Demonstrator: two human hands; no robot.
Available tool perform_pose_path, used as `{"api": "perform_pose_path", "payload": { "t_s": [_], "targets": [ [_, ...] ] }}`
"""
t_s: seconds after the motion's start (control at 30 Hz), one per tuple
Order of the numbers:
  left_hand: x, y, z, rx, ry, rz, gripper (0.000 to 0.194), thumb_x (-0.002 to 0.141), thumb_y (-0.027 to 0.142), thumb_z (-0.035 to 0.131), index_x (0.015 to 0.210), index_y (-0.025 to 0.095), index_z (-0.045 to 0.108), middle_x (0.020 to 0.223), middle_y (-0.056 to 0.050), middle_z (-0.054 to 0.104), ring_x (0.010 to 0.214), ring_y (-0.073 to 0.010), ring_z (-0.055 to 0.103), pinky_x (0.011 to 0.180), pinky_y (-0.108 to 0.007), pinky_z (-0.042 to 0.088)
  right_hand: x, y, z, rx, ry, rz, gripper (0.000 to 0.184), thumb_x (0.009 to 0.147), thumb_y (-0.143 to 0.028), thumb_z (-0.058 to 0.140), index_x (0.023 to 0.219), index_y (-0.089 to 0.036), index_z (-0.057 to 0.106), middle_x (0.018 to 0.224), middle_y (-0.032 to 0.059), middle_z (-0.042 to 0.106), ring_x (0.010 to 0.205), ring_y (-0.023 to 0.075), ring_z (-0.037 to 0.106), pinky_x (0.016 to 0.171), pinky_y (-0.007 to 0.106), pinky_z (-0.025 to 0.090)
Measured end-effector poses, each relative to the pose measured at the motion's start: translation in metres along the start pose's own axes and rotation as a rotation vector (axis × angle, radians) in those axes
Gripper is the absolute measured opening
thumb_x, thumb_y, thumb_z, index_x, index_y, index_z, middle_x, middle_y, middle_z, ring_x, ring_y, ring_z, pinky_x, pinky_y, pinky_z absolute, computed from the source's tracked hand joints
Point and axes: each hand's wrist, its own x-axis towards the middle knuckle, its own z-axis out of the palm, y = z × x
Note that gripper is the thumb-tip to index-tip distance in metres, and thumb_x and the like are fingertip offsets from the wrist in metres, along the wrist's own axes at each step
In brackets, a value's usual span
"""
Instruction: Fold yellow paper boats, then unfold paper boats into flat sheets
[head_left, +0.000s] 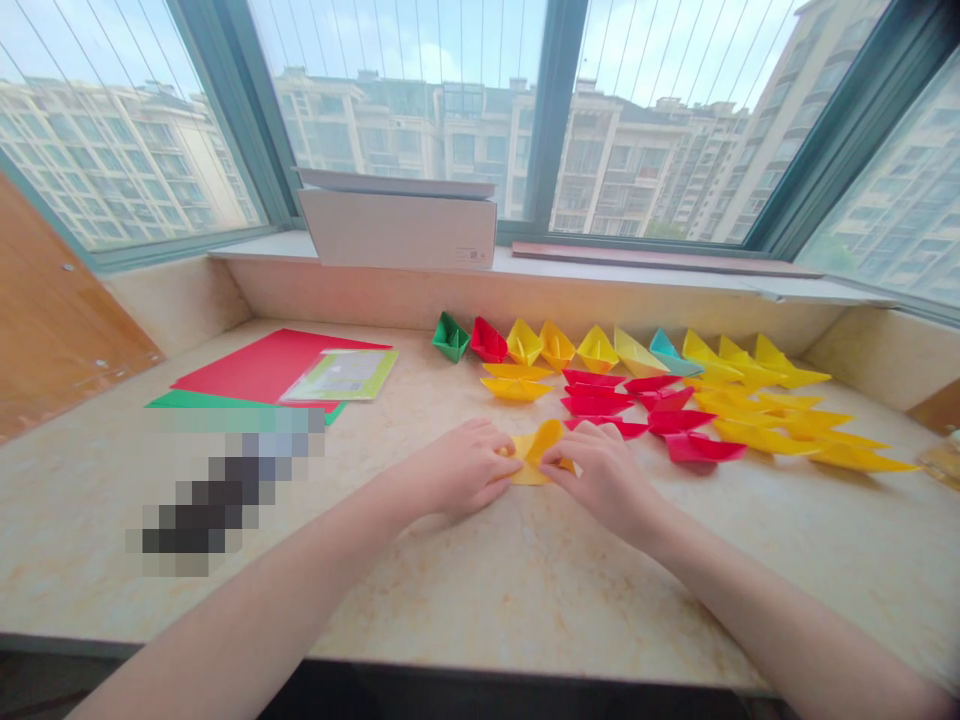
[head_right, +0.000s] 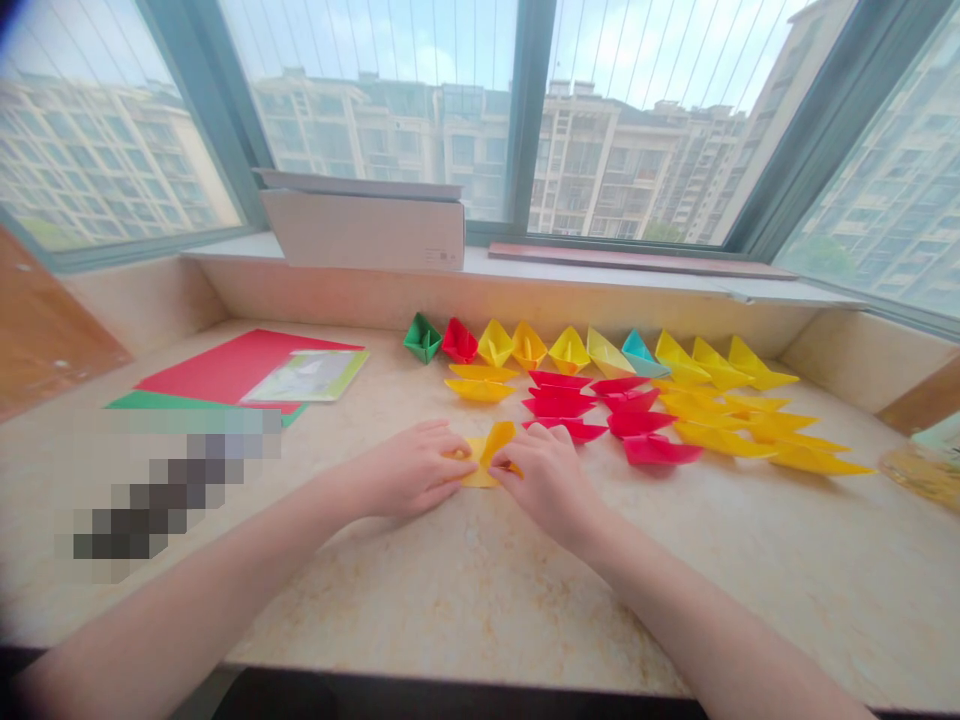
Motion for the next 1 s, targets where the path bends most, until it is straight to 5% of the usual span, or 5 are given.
{"api": "perform_pose_path", "payload": {
  "t_s": [0.23,0.77,1.0],
  "targets": [
    [0.0007,0.0025,-0.0039,0.043,-0.038,0.012,0.016,0.093,0.026,0.055,0.088,0.02,0.07,0.089,-0.006,0.067,0.087,-0.0222,0.06,0.085,-0.038,0.044,-0.0022,0.0029,0.0019,-0.002,-0.075,-0.217,0.012,0.092,-0.027,0.066,0.087,-0.029,0.076,0.088,-0.0003,0.077,0.089,0.0217,0.058,0.081,0.038,0.032],
    [0.0006,0.0005,-0.0016,-0.022,-0.081,-0.052,0.016,0.093,0.027,0.057,0.1,0.019,0.069,0.095,-0.006,0.068,0.09,-0.0216,0.063,0.084,-0.034,0.046,-0.0024,-0.0002,-0.0005,0.092,-0.139,-0.26,0.013,0.094,-0.027,0.064,0.087,-0.027,0.075,0.087,-0.0001,0.075,0.09,0.0192,0.059,0.084,0.037,0.033],
    [-0.0004,0.0004,-0.0011,-0.006,-0.099,-0.03,0.023,0.095,0.024,0.054,0.113,0.026,0.068,0.1,-0.006,0.067,0.096,-0.0227,0.061,0.089,-0.036,0.044,-0.0023,-0.0034,0.0014,0.094,-0.152,-0.272,0.016,0.096,-0.03,0.06,0.105,-0.032,0.074,0.095,0.0024,0.075,0.095,0.0209,0.061,0.092,0.04,0.037]
  ]
}}
